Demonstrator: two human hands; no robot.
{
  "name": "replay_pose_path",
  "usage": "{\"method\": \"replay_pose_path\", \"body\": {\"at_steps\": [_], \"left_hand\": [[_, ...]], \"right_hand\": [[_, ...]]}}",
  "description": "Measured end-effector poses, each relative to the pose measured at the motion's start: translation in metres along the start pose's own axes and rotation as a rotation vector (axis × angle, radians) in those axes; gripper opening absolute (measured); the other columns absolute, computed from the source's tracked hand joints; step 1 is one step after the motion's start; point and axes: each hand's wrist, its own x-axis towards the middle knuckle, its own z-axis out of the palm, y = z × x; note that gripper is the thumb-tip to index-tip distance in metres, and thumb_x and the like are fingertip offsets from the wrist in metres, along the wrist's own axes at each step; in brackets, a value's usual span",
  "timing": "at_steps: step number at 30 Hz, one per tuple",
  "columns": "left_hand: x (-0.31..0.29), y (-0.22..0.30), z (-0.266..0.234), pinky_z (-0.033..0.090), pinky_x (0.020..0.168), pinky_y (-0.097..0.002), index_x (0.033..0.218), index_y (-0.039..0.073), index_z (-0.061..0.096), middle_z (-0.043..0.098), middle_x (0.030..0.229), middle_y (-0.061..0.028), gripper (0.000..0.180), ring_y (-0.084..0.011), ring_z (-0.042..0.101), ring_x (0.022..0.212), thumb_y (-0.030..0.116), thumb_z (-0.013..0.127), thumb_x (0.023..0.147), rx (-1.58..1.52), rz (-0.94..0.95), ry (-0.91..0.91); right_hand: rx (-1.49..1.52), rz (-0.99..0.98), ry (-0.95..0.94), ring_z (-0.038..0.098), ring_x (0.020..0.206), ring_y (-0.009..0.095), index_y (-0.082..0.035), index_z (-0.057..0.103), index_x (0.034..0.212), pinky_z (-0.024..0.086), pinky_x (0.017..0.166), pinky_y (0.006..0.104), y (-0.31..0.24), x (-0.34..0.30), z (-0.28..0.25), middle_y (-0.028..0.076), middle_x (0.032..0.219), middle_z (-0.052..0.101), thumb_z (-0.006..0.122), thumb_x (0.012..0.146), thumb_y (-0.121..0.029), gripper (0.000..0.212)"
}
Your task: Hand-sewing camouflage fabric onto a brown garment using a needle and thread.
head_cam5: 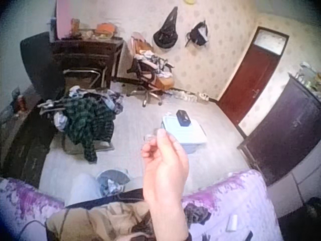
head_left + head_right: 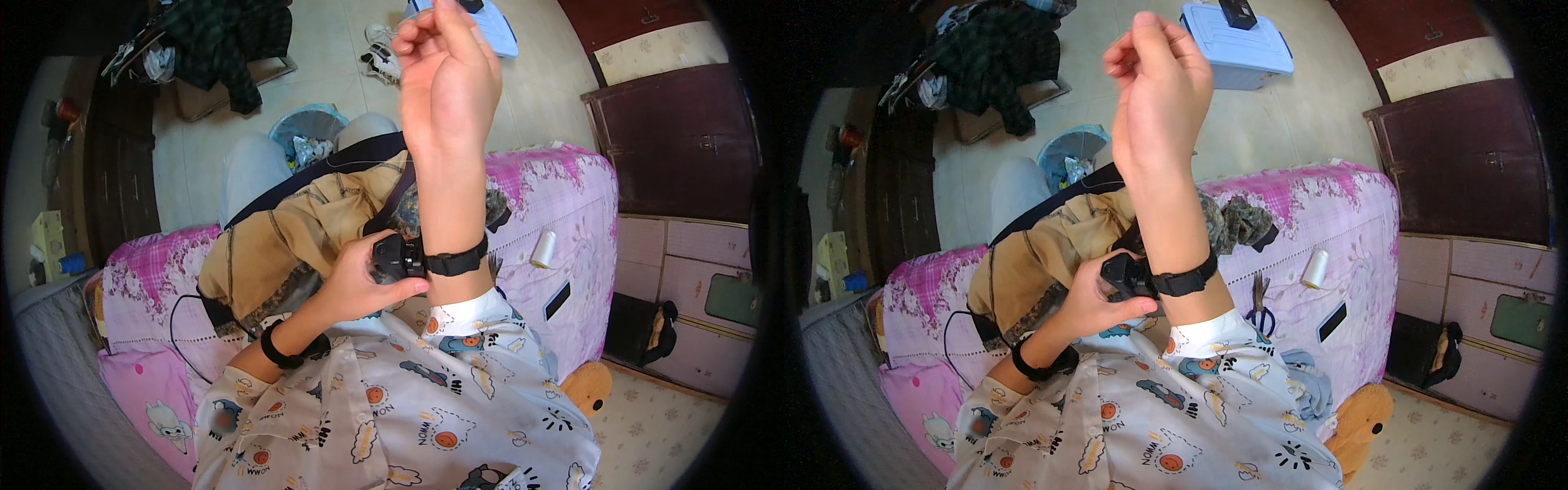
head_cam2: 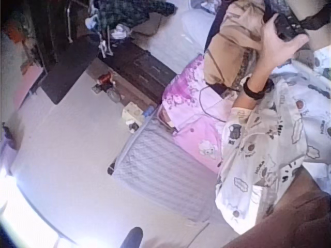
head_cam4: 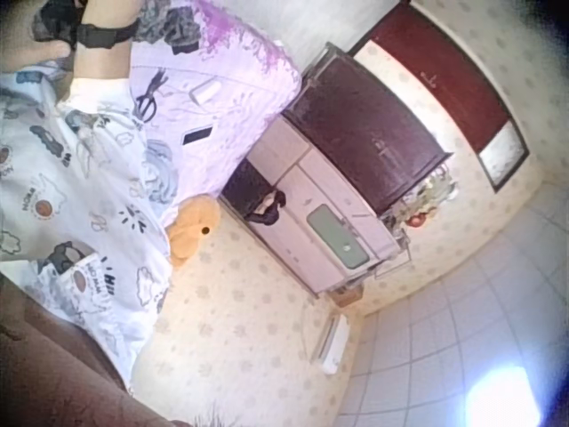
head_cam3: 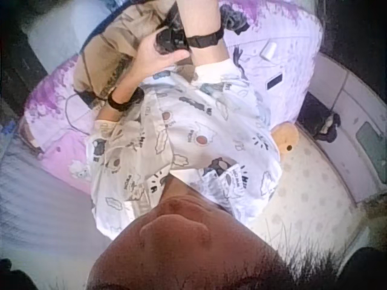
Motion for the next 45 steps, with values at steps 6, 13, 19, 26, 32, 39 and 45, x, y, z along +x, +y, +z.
{"method": "replay_pose_path", "body": {"at_steps": [6, 13, 19, 26, 32, 39, 45], "left_hand": [[-0.002, 0.007, 0.005, 0.048, 0.075, -0.0273, 0.100, -0.002, 0.062, 0.068, 0.086, -0.0048, 0.037, -0.0097, 0.061, 0.079, 0.019, 0.083, 0.078, 0.137, 0.025, 0.118], [-0.002, -0.003, 0.013, 0.049, 0.066, -0.0268, 0.094, -0.001, 0.063, 0.067, 0.079, -0.0053, 0.031, -0.0111, 0.062, 0.071, 0.021, 0.080, 0.080, 0.194, 0.154, 0.281], [0.003, -0.022, -0.007, 0.048, 0.075, -0.0260, 0.100, 0.000, 0.062, 0.066, 0.090, -0.0008, 0.031, -0.0084, 0.059, 0.083, 0.016, 0.080, 0.081, -0.185, 0.039, -0.030], [0.008, -0.005, -0.011, 0.047, 0.075, -0.0267, 0.096, 0.001, 0.063, 0.065, 0.089, -0.0009, 0.030, -0.0081, 0.057, 0.083, 0.018, 0.081, 0.079, -0.149, -0.057, -0.116], [0.007, -0.008, -0.013, 0.046, 0.088, -0.0289, 0.115, -0.002, 0.060, 0.065, 0.106, -0.0025, 0.043, -0.0093, 0.057, 0.097, 0.014, 0.081, 0.080, -0.039, -0.170, -0.161], [0.008, -0.009, -0.012, 0.049, 0.081, -0.0257, 0.116, -0.003, 0.061, 0.066, 0.101, -0.0029, 0.047, -0.0068, 0.058, 0.090, 0.015, 0.083, 0.079, -0.092, -0.144, -0.125], [0.014, -0.003, -0.017, 0.050, 0.081, -0.0263, 0.113, -0.003, 0.063, 0.067, 0.097, -0.0026, 0.044, -0.0073, 0.058, 0.089, 0.016, 0.084, 0.079, -0.018, -0.154, -0.139]], "right_hand": [[-0.771, -0.994, -0.011, 0.057, 0.070, 0.020, -0.004, 0.062, 0.093, 0.045, 0.063, 0.0324, 0.010, 0.007, -0.005, 0.005, 0.081, 0.062, 0.070, 0.085, -0.006, 0.012], [-0.924, -1.367, -0.213, 0.057, 0.073, 0.028, -0.007, 0.064, 0.088, 0.044, 0.064, 0.0357, 0.030, 0.006, -0.017, 0.006, 0.082, 0.060, 0.073, 0.076, 0.000, 0.017], [0.126, -0.003, -0.027, 0.052, 0.069, 0.017, -0.004, 0.059, 0.094, 0.042, 0.064, 0.0300, 0.014, -0.007, -0.006, 0.004, 0.080, 0.058, 0.061, 0.093, -0.010, 0.006], [0.360, 0.084, -0.075, 0.051, 0.069, 0.012, -0.002, 0.058, 0.097, 0.041, 0.063, 0.0278, -0.008, -0.007, -0.011, 0.003, 0.079, 0.056, 0.060, 0.096, -0.011, 0.009], [-0.324, -0.341, -0.014, 0.053, 0.066, 0.005, -0.001, 0.062, 0.096, 0.041, 0.058, 0.0188, -0.003, -0.018, -0.005, 0.000, 0.078, 0.061, 0.068, 0.092, -0.011, 0.013], [-0.323, -0.400, 0.045, 0.054, 0.064, 0.005, 0.000, 0.063, 0.095, 0.041, 0.057, 0.0180, -0.003, -0.015, -0.010, 0.001, 0.077, 0.063, 0.068, 0.092, -0.011, 0.013], [-0.304, -0.539, -0.064, 0.055, 0.063, 0.015, 0.006, 0.060, 0.098, 0.043, 0.058, 0.0266, -0.010, -0.008, -0.013, 0.010, 0.073, 0.062, 0.063, 0.093, -0.005, 0.012]]}}
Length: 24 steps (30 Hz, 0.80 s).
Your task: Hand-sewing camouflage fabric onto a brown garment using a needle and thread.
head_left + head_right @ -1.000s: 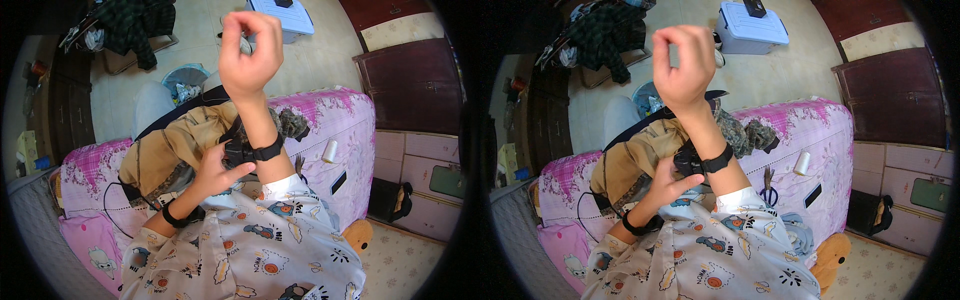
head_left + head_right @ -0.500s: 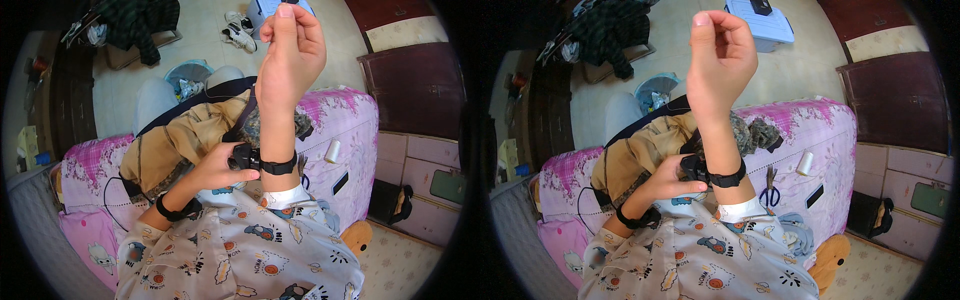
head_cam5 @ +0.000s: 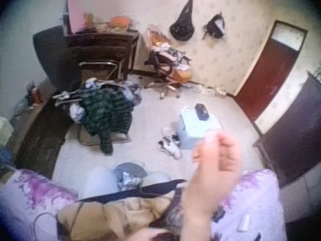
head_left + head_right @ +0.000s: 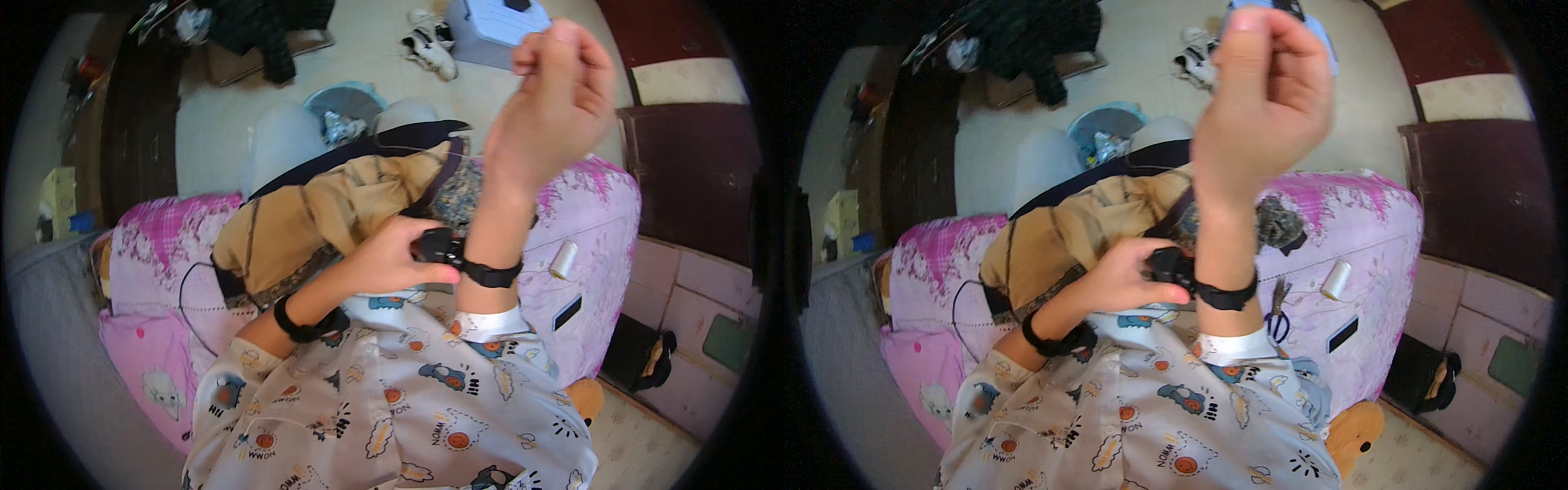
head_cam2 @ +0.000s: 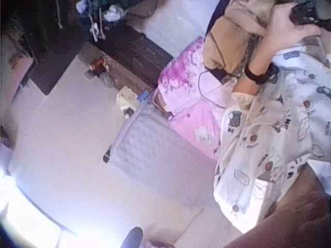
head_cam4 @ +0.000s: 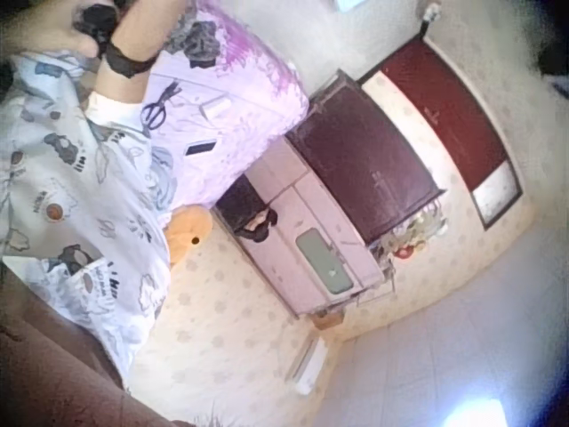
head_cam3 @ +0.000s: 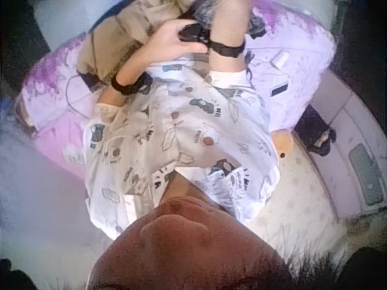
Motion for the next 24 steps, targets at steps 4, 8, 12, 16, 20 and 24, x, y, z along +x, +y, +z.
{"method": "replay_pose_path", "body": {"at_steps": [4, 8, 12, 16, 20, 24], "left_hand": [[-0.001, 0.021, -0.028, 0.052, 0.085, -0.0307, 0.120, -0.001, 0.063, 0.069, 0.111, -0.0084, 0.049, -0.0125, 0.064, 0.095, 0.021, 0.082, 0.080, 0.185, 0.148, -0.074], [-0.013, 0.071, -0.072, 0.050, 0.084, -0.0266, 0.131, 0.001, 0.055, 0.065, 0.112, -0.0068, 0.049, -0.0118, 0.061, 0.092, 0.006, 0.071, 0.085, 0.132, 0.342, 0.180], [-0.017, 0.106, -0.084, 0.048, 0.079, -0.0240, 0.128, -0.004, 0.055, 0.065, 0.109, -0.0089, 0.049, -0.0099, 0.059, 0.087, 0.003, 0.073, 0.083, 0.235, 0.619, 0.320], [-0.011, 0.110, -0.073, 0.043, 0.067, -0.0191, 0.113, 0.001, 0.066, 0.068, 0.097, -0.0030, 0.034, -0.0037, 0.057, 0.078, 0.004, 0.077, 0.081, 0.274, 0.725, 0.424], [-0.011, 0.102, -0.070, 0.043, 0.066, -0.0195, 0.105, 0.000, 0.068, 0.067, 0.094, -0.0041, 0.024, -0.0050, 0.057, 0.077, 0.002, 0.075, 0.082, 0.250, 0.766, 0.470], [-0.011, 0.098, -0.071, 0.048, 0.074, -0.0236, 0.102, -0.004, 0.066, 0.065, 0.096, -0.0088, 0.017, -0.0113, 0.060, 0.082, -0.002, 0.070, 0.085, 0.314, 0.842, 0.521]], "right_hand": [[-0.060, 0.002, -0.093, 0.056, 0.065, 0.006, 0.002, 0.062, 0.096, 0.042, 0.057, 0.0189, -0.016, 0.006, -0.006, 0.003, 0.077, 0.064, 0.068, 0.091, -0.009, 0.013], [-0.110, 0.057, -0.217, 0.057, 0.068, 0.007, 0.002, 0.063, 0.098, 0.044, 0.060, 0.0204, -0.027, -0.005, -0.019, 0.004, 0.079, 0.064, 0.068, 0.090, -0.005, 0.012], [-0.271, 0.280, -0.437, 0.056, 0.072, 0.008, 0.002, 0.063, 0.095, 0.045, 0.066, 0.0216, -0.041, -0.047, -0.006, 0.003, 0.085, 0.064, 0.068, 0.086, 0.002, 0.010], [-0.178, 0.330, -0.469, 0.055, 0.070, 0.008, 0.000, 0.064, 0.091, 0.045, 0.064, 0.0224, -0.036, -0.062, 0.006, 0.002, 0.082, 0.063, 0.066, 0.085, 0.003, 0.007], [-0.175, 0.279, -0.509, 0.054, 0.067, 0.011, -0.001, 0.064, 0.091, 0.044, 0.063, 0.0232, -0.031, -0.070, 0.007, 0.004, 0.078, 0.061, 0.067, 0.083, 0.003, 0.009], [-0.188, 0.270, -0.529, 0.055, 0.072, 0.012, 0.000, 0.062, 0.095, 0.045, 0.067, 0.0245, -0.030, -0.073, 0.002, 0.005, 0.084, 0.062, 0.067, 0.083, 0.003, 0.014]]}}
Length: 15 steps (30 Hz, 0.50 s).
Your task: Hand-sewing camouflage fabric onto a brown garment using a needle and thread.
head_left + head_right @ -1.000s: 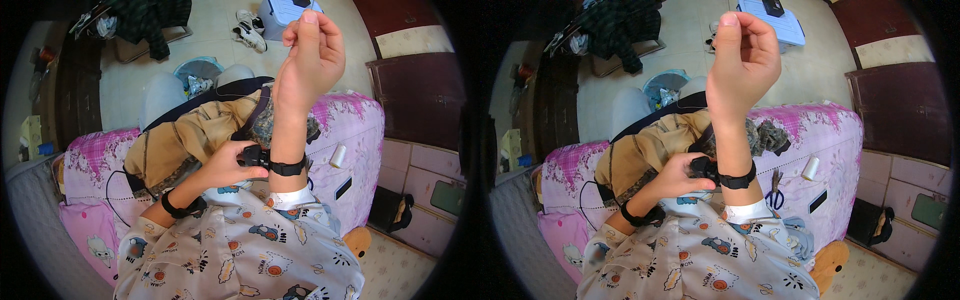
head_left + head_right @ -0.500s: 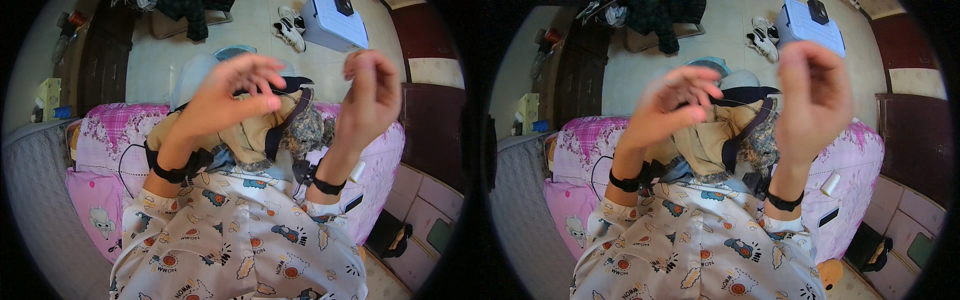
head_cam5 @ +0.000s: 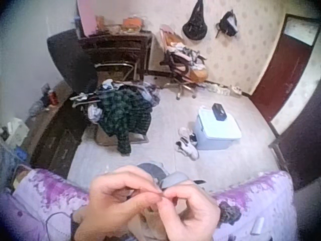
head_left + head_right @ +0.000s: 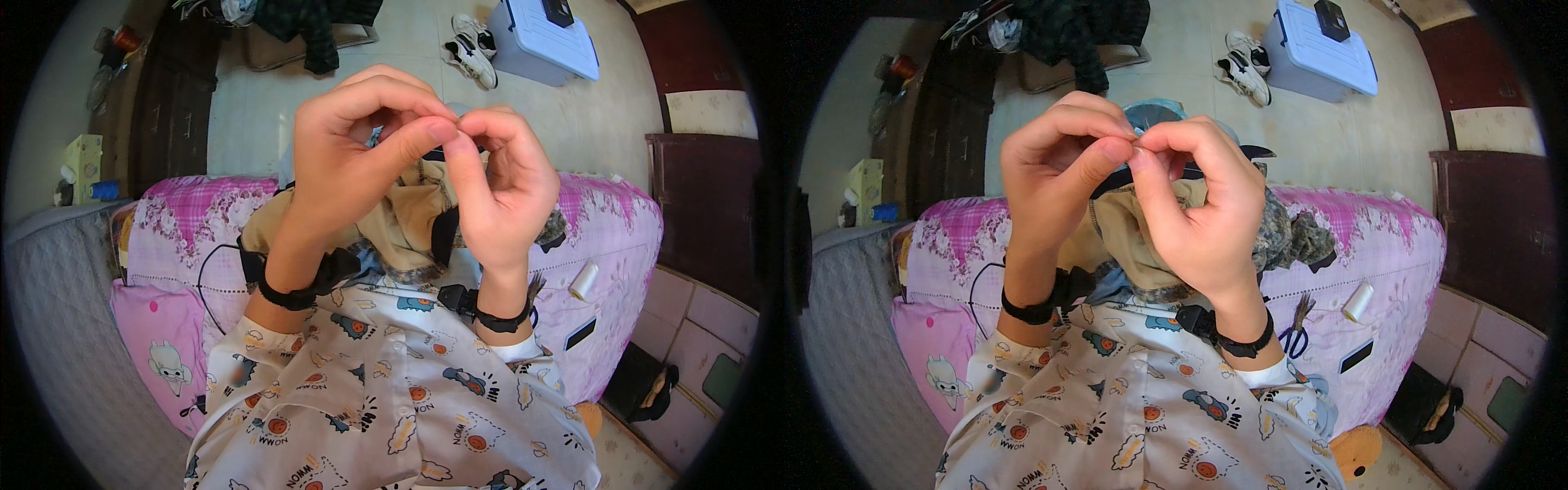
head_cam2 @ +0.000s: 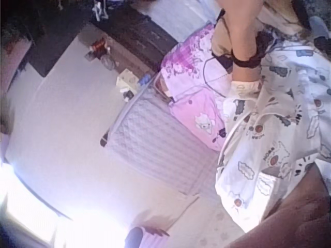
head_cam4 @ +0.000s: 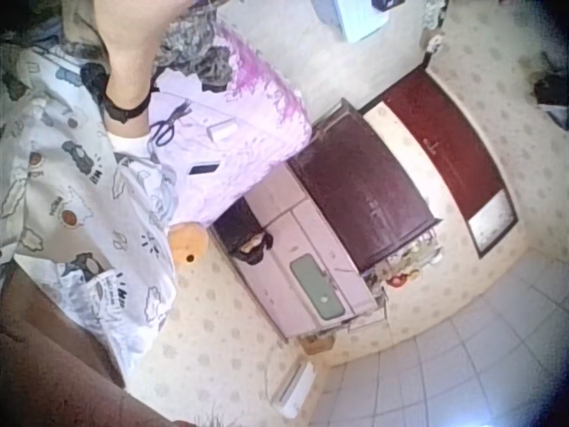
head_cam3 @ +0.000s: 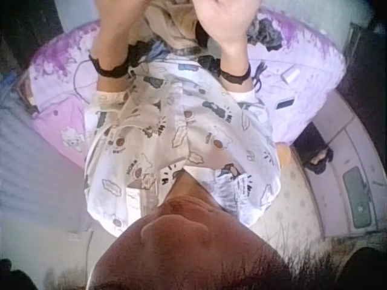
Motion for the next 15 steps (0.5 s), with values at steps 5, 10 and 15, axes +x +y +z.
{"method": "replay_pose_path", "body": {"at_steps": [5, 10, 15], "left_hand": [[0.013, 0.013, 0.011, 0.047, 0.069, -0.0214, 0.096, -0.002, 0.068, 0.068, 0.093, -0.0057, 0.010, -0.0101, 0.061, 0.078, 0.001, 0.070, 0.087, -0.136, 0.086, 0.169], [0.039, 0.009, -0.002, 0.039, 0.062, -0.0225, 0.098, -0.002, 0.060, 0.064, 0.094, -0.0122, 0.012, -0.0105, 0.053, 0.071, 0.010, 0.058, 0.098, -0.185, 0.191, 0.311], [0.045, -0.007, -0.012, 0.038, 0.060, -0.0223, 0.099, -0.002, 0.061, 0.064, 0.092, -0.0105, 0.015, -0.0109, 0.051, 0.068, 0.012, 0.059, 0.098, -0.310, 0.210, 0.349]], "right_hand": [[0.394, 0.224, -0.168, 0.047, 0.125, 0.025, -0.001, 0.034, 0.139, 0.036, 0.103, 0.0372, 0.015, -0.031, 0.000, 0.013, 0.132, 0.049, 0.072, 0.080, -0.011, 0.070], [0.799, 0.586, -0.389, 0.050, 0.124, 0.021, -0.001, 0.034, 0.144, 0.039, 0.105, 0.0364, 0.023, -0.105, 0.032, 0.011, 0.132, 0.051, 0.076, 0.078, 0.001, 0.077], [0.600, 0.794, -0.364, 0.062, 0.084, 0.008, 0.002, 0.059, 0.117, 0.050, 0.075, 0.0230, -0.001, -0.099, 0.052, 0.003, 0.096, 0.065, 0.078, 0.082, -0.009, 0.041]]}}
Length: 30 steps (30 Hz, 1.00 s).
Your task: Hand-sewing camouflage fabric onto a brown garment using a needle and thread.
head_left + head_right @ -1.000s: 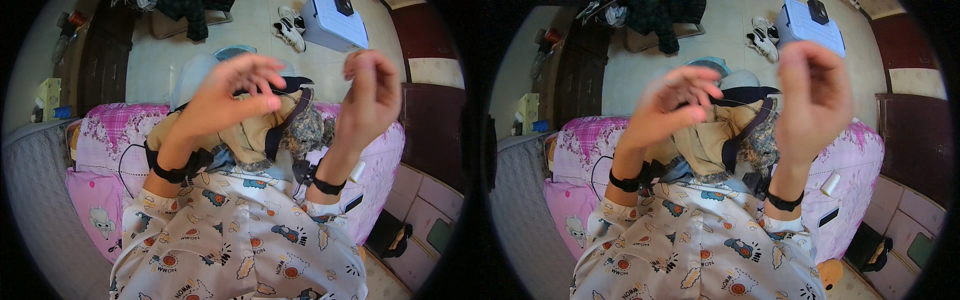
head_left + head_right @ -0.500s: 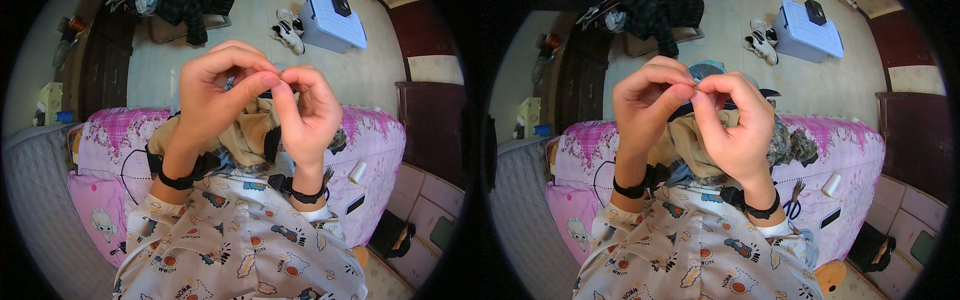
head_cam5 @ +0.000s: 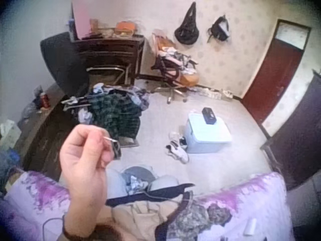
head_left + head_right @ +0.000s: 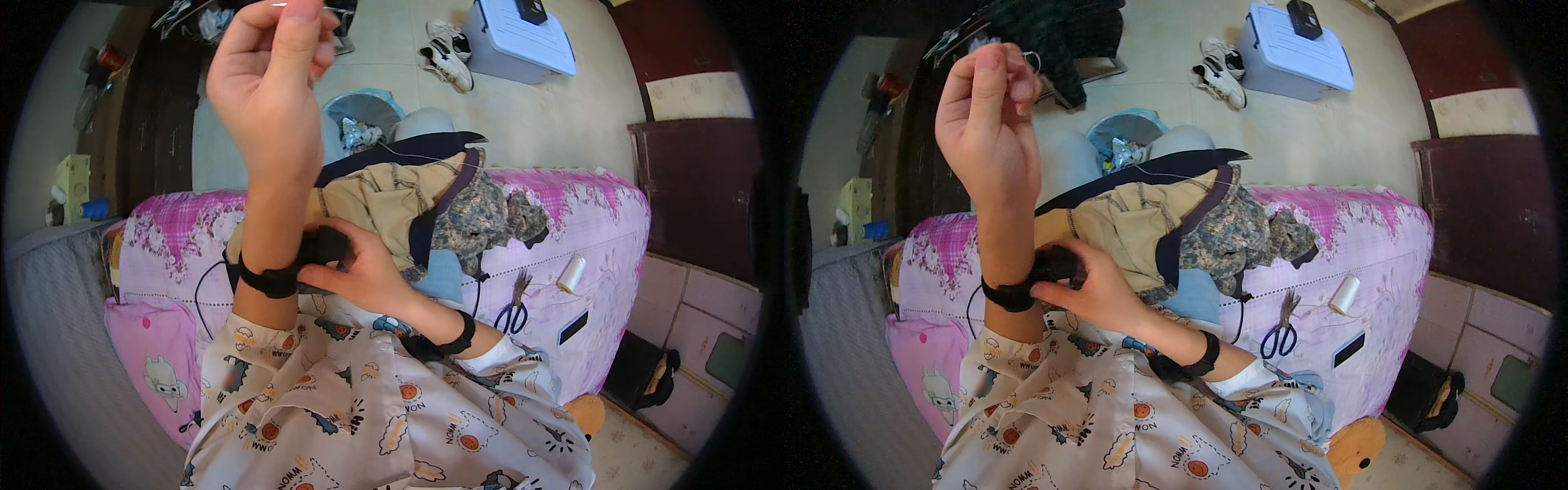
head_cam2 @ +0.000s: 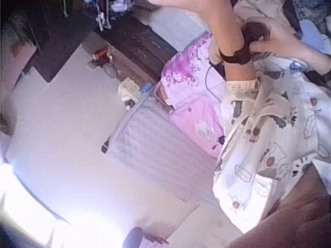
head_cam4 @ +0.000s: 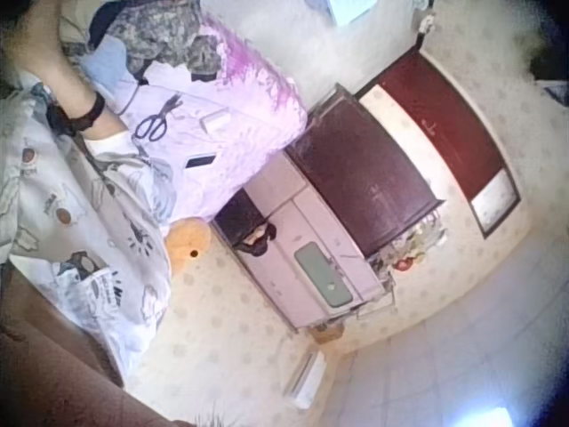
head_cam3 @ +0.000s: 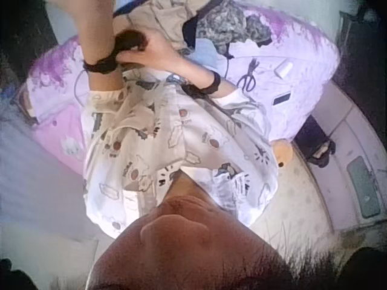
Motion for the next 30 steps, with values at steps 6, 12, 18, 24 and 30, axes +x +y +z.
{"method": "replay_pose_path", "body": {"at_steps": [6, 12, 18, 24, 30], "left_hand": [[0.011, -0.024, -0.009, 0.049, 0.068, -0.0196, 0.096, -0.001, 0.065, 0.068, 0.089, -0.0062, 0.009, -0.0079, 0.062, 0.079, 0.003, 0.070, 0.089, 0.756, 0.483, 0.055], [0.023, -0.025, -0.007, 0.044, 0.062, -0.0198, 0.095, -0.003, 0.064, 0.066, 0.085, -0.0070, 0.011, -0.0070, 0.056, 0.069, 0.008, 0.067, 0.092, 0.541, 0.270, 0.135], [0.033, 0.000, -0.028, 0.044, 0.065, -0.0244, 0.099, -0.002, 0.061, 0.061, 0.091, -0.0063, 0.014, -0.0095, 0.051, 0.074, 0.012, 0.058, 0.099, -0.612, -0.450, -0.025], [0.013, 0.006, -0.009, 0.045, 0.064, -0.0247, 0.097, -0.001, 0.064, 0.063, 0.090, -0.0067, 0.013, -0.0101, 0.054, 0.073, 0.011, 0.061, 0.097, 0.174, -0.188, 0.092], [-0.029, 0.027, 0.017, 0.041, 0.062, -0.0212, 0.088, 0.000, 0.069, 0.067, 0.089, -0.0051, 0.006, -0.0084, 0.054, 0.072, 0.005, 0.071, 0.085, 0.629, -0.166, -0.399]], "right_hand": [[-0.217, -0.059, 0.098, 0.053, 0.062, 0.005, 0.001, 0.061, 0.092, 0.041, 0.054, 0.0226, -0.007, 0.009, -0.001, 0.001, 0.072, 0.062, 0.078, 0.083, -0.022, 0.030], [-0.112, -0.118, 0.094, 0.057, 0.063, 0.004, 0.000, 0.059, 0.096, 0.042, 0.053, 0.0205, -0.004, 0.007, -0.001, 0.000, 0.072, 0.063, 0.075, 0.086, -0.016, 0.026], [-0.138, -0.130, 0.029, 0.062, 0.066, 0.005, 0.001, 0.058, 0.099, 0.046, 0.056, 0.0202, 0.001, 0.013, -0.002, 0.002, 0.077, 0.065, 0.075, 0.087, -0.015, 0.026], [-0.199, -0.016, -0.015, 0.065, 0.074, 0.011, 0.001, 0.057, 0.108, 0.052, 0.062, 0.0267, -0.001, 0.010, 0.001, 0.007, 0.087, 0.066, 0.077, 0.085, -0.017, 0.035], [-1.013, -0.655, 0.518, 0.065, 0.092, 0.029, 0.001, 0.059, 0.113, 0.051, 0.076, 0.0359, -0.075, -0.005, -0.071, 0.013, 0.099, 0.066, 0.075, 0.076, -0.003, 0.040]]}}
